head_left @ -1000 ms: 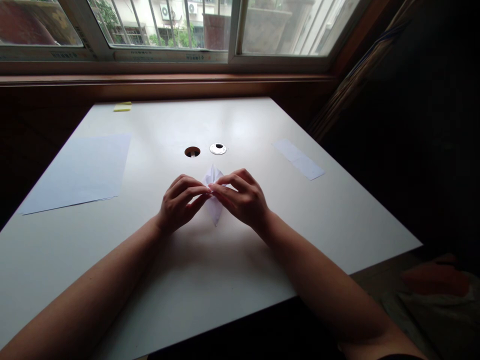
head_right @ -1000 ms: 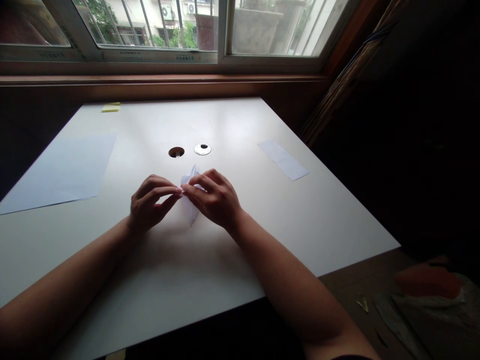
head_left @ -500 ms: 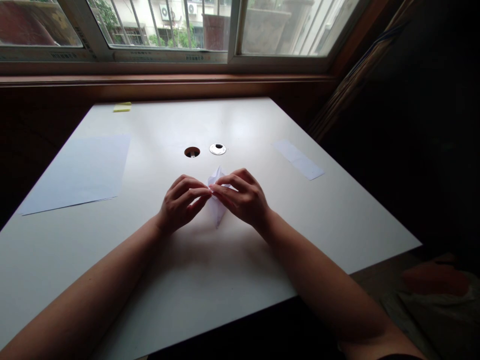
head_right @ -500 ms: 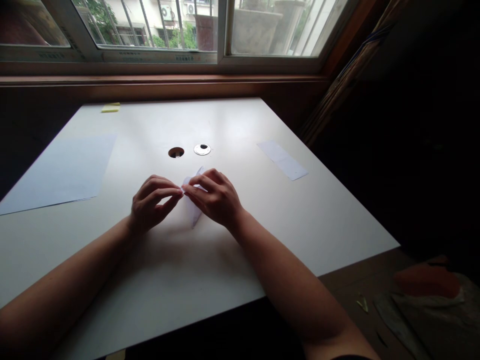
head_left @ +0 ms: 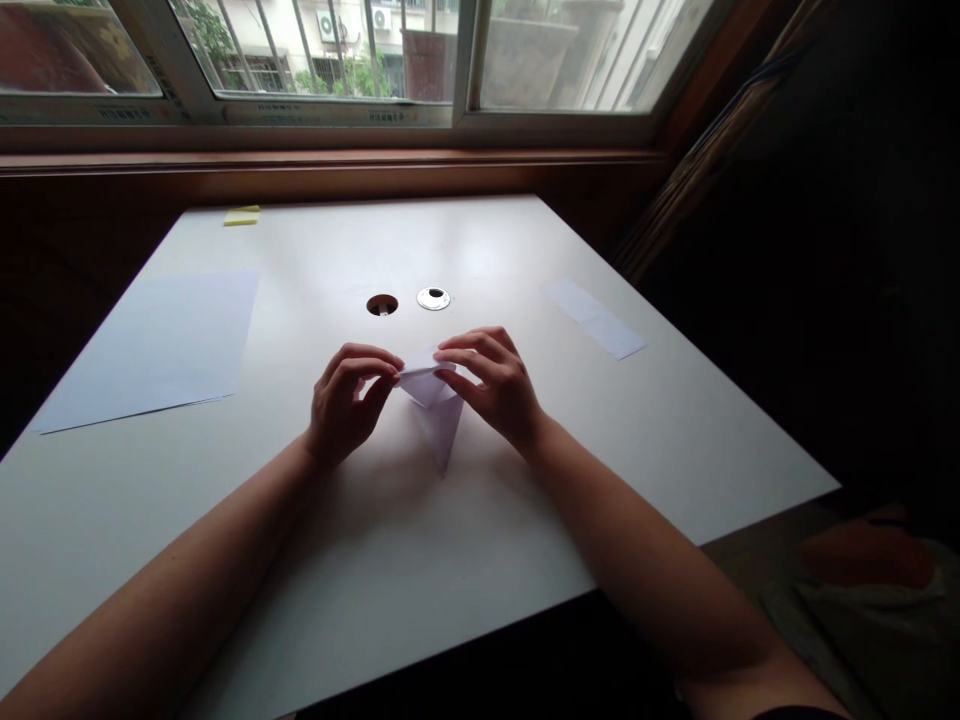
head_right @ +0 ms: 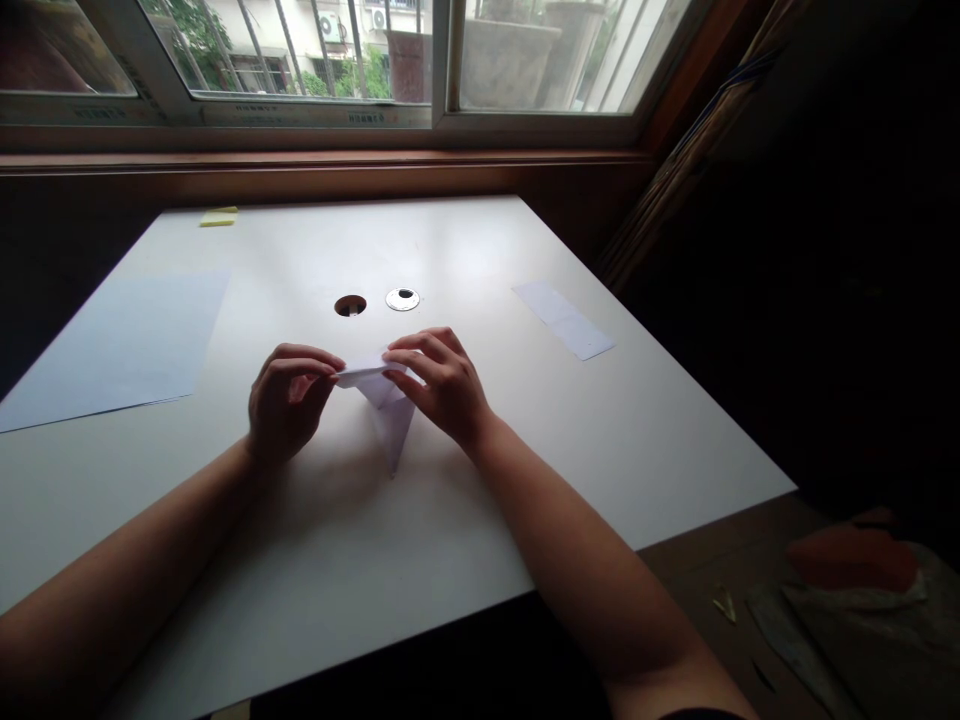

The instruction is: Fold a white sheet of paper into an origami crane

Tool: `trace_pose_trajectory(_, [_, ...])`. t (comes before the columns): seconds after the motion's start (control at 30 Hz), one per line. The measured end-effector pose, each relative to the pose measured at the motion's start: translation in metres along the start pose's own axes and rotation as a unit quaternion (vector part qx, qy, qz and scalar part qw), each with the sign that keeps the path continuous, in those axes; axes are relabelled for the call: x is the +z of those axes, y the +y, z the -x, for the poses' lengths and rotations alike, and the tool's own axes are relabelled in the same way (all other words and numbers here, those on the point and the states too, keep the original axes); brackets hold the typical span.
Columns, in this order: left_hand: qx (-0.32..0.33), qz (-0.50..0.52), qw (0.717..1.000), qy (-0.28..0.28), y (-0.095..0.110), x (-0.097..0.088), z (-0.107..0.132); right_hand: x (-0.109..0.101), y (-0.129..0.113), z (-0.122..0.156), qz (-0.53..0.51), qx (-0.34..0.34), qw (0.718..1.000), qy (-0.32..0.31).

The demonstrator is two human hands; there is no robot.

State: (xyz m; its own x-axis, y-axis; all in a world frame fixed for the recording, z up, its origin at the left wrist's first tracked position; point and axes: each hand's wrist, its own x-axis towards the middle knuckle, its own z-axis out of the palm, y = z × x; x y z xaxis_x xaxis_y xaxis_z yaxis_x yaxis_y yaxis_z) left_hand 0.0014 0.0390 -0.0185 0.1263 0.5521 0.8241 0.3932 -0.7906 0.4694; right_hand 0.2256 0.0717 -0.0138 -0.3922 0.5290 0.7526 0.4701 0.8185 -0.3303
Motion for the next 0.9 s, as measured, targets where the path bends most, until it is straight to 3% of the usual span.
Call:
trace_pose_trajectory(0.27, [-0.011, 0.028, 0.999, -0.011, -0.0013, 0.0019, -0.0007, 0.0047, 0.0004, 0.0017, 0.018, -0.046, 0.998, -0.042])
trace_pose_trajectory(0.37, [0.016, 0.003, 1.0, -0.007, -0.0056, 0.0021, -0.0011, 0.0047, 0.0003, 0.002, 0.02, -0.046, 0.998, -0.045])
trace_pose_trajectory(0.53, [0.069, -0.066, 0.994, -0.052, -0.0056, 0.0001, -0.0018, 0.0039, -0.0003, 0.0013, 0.003, -0.046, 0.998, -0.03])
trace_pose_trajectory(0.9, [-0.013, -0.005, 1.0, -0.02, -0.007, -0.0003, 0.0006, 0.0023, -0.0017, -0.0008, -0.071, -0.001, 0.997, -0.006])
